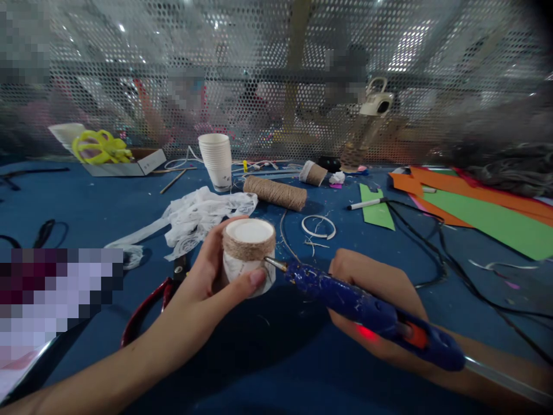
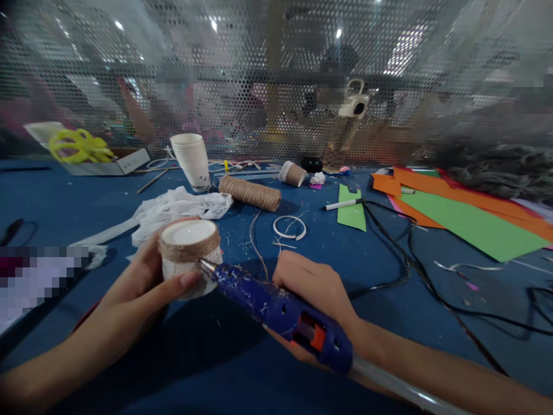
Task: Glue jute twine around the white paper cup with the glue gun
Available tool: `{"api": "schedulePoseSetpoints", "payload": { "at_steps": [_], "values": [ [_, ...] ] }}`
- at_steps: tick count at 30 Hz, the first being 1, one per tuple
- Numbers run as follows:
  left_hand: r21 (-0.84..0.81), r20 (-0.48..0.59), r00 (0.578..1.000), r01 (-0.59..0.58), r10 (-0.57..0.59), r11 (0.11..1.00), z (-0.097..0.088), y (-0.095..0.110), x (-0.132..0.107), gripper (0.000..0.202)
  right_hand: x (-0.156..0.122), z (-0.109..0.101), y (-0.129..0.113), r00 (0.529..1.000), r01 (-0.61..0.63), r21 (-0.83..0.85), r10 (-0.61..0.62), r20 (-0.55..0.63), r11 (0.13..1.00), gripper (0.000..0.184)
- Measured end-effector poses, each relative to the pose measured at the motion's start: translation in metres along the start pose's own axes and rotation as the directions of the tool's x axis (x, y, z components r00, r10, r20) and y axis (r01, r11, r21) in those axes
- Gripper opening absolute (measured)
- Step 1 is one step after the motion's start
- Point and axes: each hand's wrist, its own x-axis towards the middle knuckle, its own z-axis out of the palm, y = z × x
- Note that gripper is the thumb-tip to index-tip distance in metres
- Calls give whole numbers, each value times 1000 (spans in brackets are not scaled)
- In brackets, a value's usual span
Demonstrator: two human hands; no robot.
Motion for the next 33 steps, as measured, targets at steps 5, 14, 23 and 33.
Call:
{"api": "schedulePoseSetpoints", "payload": {
  "at_steps": [5,14,23,33],
  "values": [
    [17,9,999,-33,33,999,-1,-1,1,54,-1,-1,-1,999,-19,5,19,-38,1000,27],
    [82,-4,996,-84,84,993,0,-2,1,51,1,-2,-5,998,-53,-8,53,-31,999,24],
    [196,-13,995,-98,103,976,0,-2,0,56,1,-2,-6,1000,-19,-47,18,-21,999,28],
    [99,-14,997,-76,77,992,1,-2,2,53,1,-3,-3,999,-26,-44,25,-26,999,27]
  ]
}}
